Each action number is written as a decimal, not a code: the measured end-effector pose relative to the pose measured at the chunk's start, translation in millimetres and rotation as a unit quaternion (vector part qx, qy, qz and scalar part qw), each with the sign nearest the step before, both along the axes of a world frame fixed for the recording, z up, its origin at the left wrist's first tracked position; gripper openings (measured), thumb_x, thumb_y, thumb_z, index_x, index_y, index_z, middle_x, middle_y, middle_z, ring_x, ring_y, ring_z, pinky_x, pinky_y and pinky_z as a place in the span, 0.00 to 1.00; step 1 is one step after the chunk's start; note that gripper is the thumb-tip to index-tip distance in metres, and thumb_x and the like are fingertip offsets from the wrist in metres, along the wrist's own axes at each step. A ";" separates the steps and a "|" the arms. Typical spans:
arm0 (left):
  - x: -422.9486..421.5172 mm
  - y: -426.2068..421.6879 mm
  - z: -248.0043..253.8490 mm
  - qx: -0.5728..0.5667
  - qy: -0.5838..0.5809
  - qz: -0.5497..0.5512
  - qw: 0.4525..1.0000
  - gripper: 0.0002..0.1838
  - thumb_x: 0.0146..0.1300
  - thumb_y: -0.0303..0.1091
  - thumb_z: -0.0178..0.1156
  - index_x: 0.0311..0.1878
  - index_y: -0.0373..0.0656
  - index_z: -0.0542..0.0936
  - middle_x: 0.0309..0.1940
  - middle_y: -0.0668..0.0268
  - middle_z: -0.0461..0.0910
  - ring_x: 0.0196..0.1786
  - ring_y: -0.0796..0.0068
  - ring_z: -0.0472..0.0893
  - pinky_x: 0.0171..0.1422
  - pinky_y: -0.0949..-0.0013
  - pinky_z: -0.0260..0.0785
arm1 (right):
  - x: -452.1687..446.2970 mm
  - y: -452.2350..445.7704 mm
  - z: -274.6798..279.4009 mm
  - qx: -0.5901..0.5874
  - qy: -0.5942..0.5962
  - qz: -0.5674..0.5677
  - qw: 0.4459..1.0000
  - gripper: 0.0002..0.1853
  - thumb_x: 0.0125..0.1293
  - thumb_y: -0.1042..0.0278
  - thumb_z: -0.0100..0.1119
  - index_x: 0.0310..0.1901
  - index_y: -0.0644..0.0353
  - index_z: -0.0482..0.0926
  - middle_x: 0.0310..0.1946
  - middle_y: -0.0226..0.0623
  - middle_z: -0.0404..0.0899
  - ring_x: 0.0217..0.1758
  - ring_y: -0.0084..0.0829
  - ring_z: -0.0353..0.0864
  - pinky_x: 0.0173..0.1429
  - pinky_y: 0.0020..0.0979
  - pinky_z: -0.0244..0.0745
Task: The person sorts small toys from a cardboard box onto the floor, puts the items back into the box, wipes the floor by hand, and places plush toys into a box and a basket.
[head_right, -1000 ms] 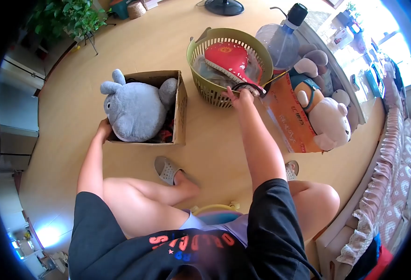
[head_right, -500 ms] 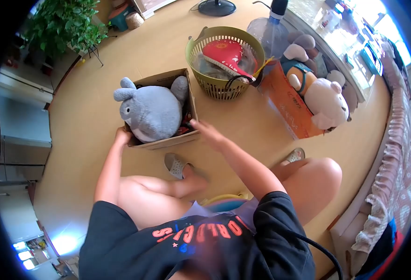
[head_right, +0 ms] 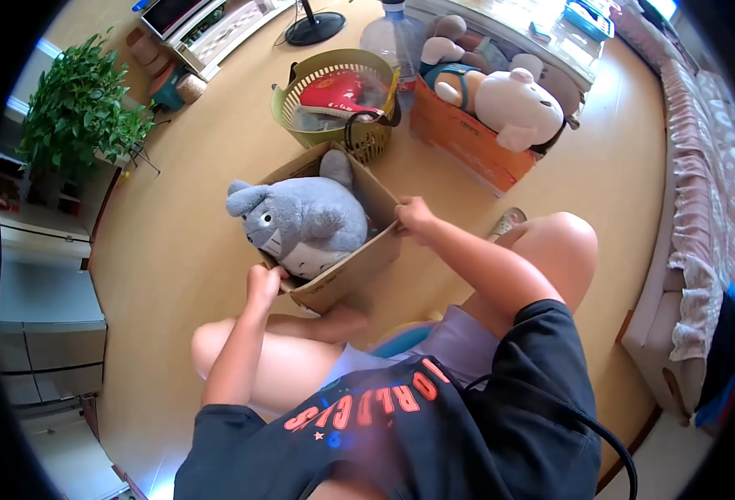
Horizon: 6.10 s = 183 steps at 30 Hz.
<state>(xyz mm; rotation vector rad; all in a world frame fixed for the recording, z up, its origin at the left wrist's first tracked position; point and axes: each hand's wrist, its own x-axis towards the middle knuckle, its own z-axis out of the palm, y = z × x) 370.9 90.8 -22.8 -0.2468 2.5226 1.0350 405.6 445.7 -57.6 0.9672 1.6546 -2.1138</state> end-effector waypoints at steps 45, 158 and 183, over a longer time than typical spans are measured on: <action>39.4 299.8 -73.2 0.245 -0.243 -0.125 0.930 0.15 0.65 0.34 0.58 0.27 0.31 0.79 0.21 0.56 0.81 0.21 0.65 0.83 0.27 0.63 0.77 | 8.4 115.5 77.6 0.552 0.277 -0.360 0.699 0.18 0.61 0.76 0.54 0.53 0.68 0.71 0.49 0.44 0.78 0.51 0.34 0.77 0.58 0.32 0.70; 406.9 228.3 68.8 -0.108 0.141 0.175 0.968 0.08 0.58 0.34 0.61 0.34 0.41 0.84 0.37 0.56 0.84 0.42 0.56 0.84 0.42 0.53 0.76 | 292.2 9.5 119.7 0.198 0.483 0.851 0.057 0.21 0.65 0.56 0.57 0.53 0.61 0.74 0.43 0.49 0.82 0.48 0.49 0.80 0.52 0.47 0.74; 463.0 101.5 38.0 -0.112 -0.121 -0.061 0.984 0.12 0.65 0.29 0.49 0.42 0.39 0.82 0.38 0.49 0.82 0.44 0.49 0.82 0.47 0.52 0.75 | 309.9 -37.1 -194.9 0.400 0.243 0.626 0.623 0.31 0.66 0.53 0.55 0.66 0.61 0.64 0.65 0.55 0.64 0.69 0.52 0.63 0.69 0.47 0.62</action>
